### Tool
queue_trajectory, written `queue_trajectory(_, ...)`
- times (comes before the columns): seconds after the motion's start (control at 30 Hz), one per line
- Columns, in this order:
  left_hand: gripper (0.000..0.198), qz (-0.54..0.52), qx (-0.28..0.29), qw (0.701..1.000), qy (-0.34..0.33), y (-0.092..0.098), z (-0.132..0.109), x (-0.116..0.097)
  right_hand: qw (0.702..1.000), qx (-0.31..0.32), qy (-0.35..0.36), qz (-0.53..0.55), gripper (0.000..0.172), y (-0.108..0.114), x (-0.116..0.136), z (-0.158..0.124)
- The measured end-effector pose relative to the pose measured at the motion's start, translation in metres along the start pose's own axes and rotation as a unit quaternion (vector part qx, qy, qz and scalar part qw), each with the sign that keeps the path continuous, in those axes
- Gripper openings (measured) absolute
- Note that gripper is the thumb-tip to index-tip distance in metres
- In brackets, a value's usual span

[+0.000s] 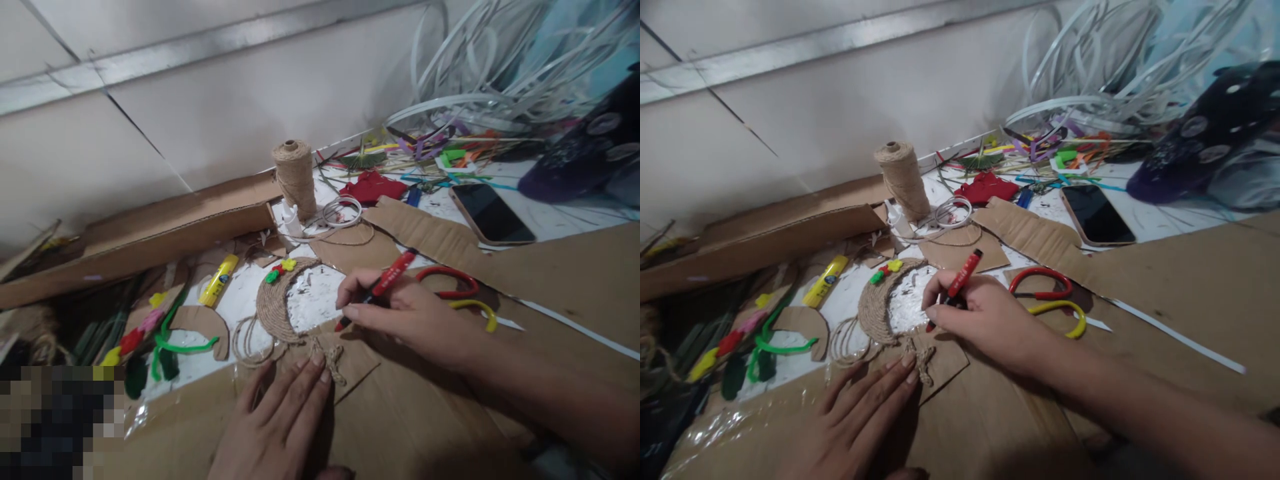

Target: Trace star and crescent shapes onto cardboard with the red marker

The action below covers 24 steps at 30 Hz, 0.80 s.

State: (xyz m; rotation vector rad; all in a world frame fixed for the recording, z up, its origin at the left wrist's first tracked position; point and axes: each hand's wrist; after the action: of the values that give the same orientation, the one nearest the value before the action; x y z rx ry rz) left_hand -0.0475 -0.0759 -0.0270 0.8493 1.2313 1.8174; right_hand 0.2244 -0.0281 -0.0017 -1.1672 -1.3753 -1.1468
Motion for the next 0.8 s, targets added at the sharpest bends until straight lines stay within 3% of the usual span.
queue_trajectory(0.2,0.065,0.019,-0.003,1.000,-0.008,0.002,0.001,0.000,0.997,-0.016,-0.058,0.053,0.015,0.003,-0.015,-0.022)
queue_trajectory(0.37,0.064,0.014,-0.010,1.000,-0.020,0.000,0.001,0.004,0.995,-0.031,-0.083,0.037,0.015,0.001,-0.020,-0.024)
queue_trajectory(0.8,0.063,0.020,-0.023,0.999,-0.023,0.001,0.001,0.003,0.996,-0.043,-0.013,-0.079,0.006,0.001,-0.018,-0.027)
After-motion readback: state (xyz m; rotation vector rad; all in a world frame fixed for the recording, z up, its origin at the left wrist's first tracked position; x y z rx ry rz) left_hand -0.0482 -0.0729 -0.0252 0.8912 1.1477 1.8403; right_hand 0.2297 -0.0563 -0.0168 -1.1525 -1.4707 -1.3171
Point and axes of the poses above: each hand's wrist, its own z-axis towards the middle knuckle, its own y-axis out of the back of the hand, x = y × z, and after that the axes turned 9 degrees about -x, right-handed
